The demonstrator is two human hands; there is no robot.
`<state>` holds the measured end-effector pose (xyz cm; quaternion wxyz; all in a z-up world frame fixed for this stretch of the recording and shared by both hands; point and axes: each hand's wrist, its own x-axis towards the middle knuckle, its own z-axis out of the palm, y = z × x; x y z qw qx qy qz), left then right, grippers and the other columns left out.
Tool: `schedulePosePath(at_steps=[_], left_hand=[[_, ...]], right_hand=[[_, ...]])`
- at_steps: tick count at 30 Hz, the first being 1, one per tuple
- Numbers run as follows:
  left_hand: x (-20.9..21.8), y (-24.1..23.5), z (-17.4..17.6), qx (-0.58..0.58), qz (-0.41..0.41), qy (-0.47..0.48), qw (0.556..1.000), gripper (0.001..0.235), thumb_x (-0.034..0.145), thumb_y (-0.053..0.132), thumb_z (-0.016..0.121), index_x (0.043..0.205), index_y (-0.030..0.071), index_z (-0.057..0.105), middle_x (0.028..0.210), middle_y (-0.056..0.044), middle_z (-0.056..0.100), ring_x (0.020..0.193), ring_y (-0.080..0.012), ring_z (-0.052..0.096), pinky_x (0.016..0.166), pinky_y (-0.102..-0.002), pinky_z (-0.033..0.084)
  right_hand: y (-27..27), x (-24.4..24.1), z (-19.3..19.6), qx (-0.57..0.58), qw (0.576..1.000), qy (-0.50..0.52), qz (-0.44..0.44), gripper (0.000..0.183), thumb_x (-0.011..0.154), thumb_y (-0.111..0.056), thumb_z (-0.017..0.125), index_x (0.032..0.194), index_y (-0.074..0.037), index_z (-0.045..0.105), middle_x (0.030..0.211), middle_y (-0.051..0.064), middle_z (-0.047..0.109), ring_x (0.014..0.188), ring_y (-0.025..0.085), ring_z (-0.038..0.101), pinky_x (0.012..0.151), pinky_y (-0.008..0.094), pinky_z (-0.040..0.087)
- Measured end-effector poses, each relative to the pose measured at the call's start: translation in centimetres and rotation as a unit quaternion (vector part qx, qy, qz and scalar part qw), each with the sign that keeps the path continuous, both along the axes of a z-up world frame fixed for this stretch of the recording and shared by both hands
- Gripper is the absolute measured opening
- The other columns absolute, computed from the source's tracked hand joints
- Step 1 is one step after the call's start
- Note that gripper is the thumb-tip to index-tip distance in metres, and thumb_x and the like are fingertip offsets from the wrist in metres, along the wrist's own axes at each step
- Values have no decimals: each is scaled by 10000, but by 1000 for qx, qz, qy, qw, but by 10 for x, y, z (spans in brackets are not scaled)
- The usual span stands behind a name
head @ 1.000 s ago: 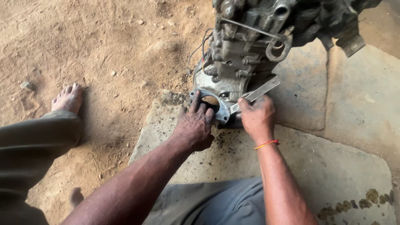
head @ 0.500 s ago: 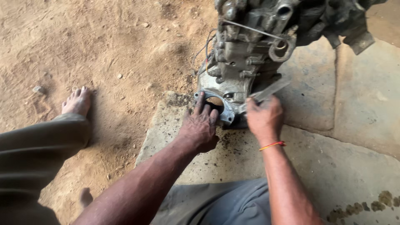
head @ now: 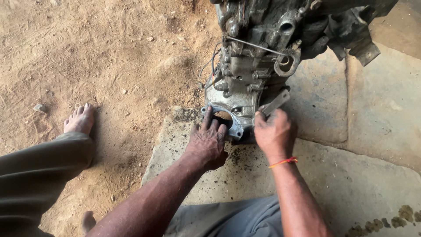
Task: The person uses a metal file to scrape and clean the surface of a circular opening on an engine block. The person then uses a small metal tool to adjust a wire or cable attached to the engine.
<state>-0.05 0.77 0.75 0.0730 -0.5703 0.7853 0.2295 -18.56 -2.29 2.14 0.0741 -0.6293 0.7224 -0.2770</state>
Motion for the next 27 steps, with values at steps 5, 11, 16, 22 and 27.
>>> schedulePosePath(at_steps=[5,11,16,22,27], left_hand=[[0,0,-2,-8,6,7,1000,700,899,482,729,1387,60,455,1483,-230,426,1589,-386,-67,1200,-662,255],[-2,1,-1,-2,3,0,1000,691,916,454,729,1391,46,436,1471,-248,415,1567,-400,-77,1196,-671,216],[-2,0,1,-9,9,10,1000,720,899,482,715,1394,50,420,1502,-250,376,1566,-383,-62,1197,-667,223],[-1,7,15,-14,14,14,1000,719,879,404,731,1412,35,419,1497,-241,389,1573,-394,-51,1190,-655,252],[0,4,14,-10,15,9,1000,731,877,413,725,1416,33,410,1484,-247,390,1569,-396,-65,1180,-645,267]], right_hand=[[-8,4,-13,-123,991,26,35,183,878,-221,772,892,-48,715,848,208,734,799,432,702,734,509,560],[-11,3,-27,-102,995,-5,3,320,858,-224,783,1054,-8,651,983,270,709,905,469,680,799,513,549],[-12,11,-28,-7,993,-116,-19,366,861,-223,759,1135,-44,596,1098,204,677,938,365,720,809,443,581],[-9,16,-31,-69,989,-131,-1,409,826,-215,805,1131,-36,601,1047,200,719,923,370,723,815,448,580],[-9,7,-22,-88,991,-99,-19,442,853,-219,794,1183,-17,579,1077,227,720,944,398,721,836,457,571]])
